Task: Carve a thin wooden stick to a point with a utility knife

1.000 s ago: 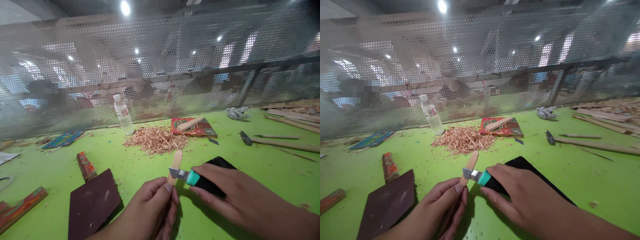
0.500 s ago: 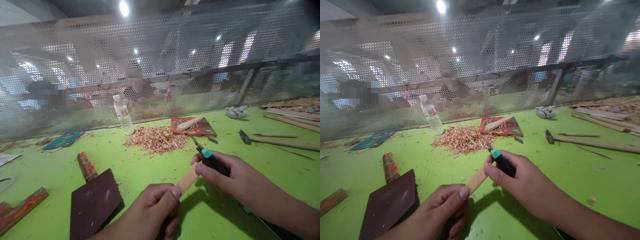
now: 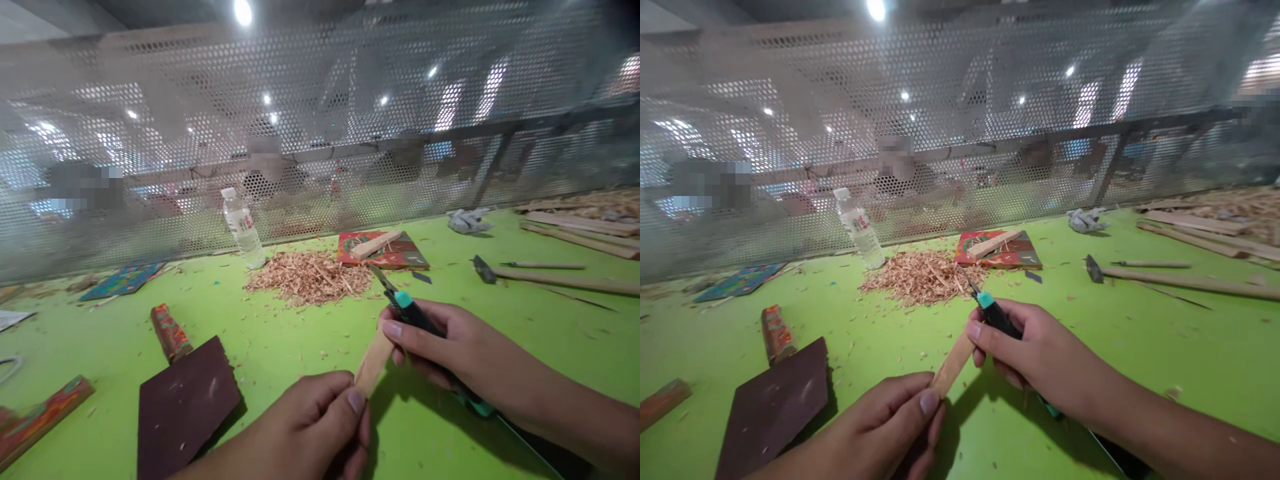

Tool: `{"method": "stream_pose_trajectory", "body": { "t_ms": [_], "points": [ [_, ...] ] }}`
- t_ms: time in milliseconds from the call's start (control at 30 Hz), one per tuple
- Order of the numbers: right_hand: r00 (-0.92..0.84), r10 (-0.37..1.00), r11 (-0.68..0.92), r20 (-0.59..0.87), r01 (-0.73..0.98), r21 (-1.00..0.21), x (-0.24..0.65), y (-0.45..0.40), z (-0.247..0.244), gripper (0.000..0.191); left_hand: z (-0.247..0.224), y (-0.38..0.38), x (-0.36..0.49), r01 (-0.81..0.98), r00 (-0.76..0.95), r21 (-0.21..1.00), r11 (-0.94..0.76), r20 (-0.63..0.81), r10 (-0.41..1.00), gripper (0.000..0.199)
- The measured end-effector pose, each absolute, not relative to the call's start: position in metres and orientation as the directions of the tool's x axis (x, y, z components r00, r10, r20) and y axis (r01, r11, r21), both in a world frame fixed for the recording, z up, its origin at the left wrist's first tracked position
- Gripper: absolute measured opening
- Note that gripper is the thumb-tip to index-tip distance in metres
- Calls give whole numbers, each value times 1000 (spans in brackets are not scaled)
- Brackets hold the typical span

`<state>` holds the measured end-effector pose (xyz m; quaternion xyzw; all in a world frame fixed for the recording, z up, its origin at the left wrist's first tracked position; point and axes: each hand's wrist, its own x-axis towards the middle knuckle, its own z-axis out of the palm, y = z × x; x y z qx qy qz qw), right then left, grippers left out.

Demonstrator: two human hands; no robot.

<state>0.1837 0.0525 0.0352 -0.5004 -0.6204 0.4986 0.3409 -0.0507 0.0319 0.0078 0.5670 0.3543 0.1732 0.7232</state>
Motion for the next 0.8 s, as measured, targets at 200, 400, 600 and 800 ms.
{"method": "stream_pose_trajectory", "body": {
  "t_ms": [200, 400, 600, 800],
  "points": [
    [-134, 971, 237, 196, 529, -815, 193, 58, 35, 43, 1, 30, -48, -4, 625, 902, 431, -334, 705, 56],
    [-399, 866, 501, 303, 707, -500, 195, 53, 31, 31, 3, 29, -43, -96, 616, 898, 430, -286, 734, 47],
    [-563, 789, 614, 247, 736, -285, 192, 48, 23, 31, -12, 35, -48, -202, 666, 889, 410, -182, 723, 39],
    [-645, 739, 669, 195, 672, -318, 188, 44, 22, 36, -14, 38, -50, -187, 675, 884, 429, -201, 709, 45]
  ]
}}
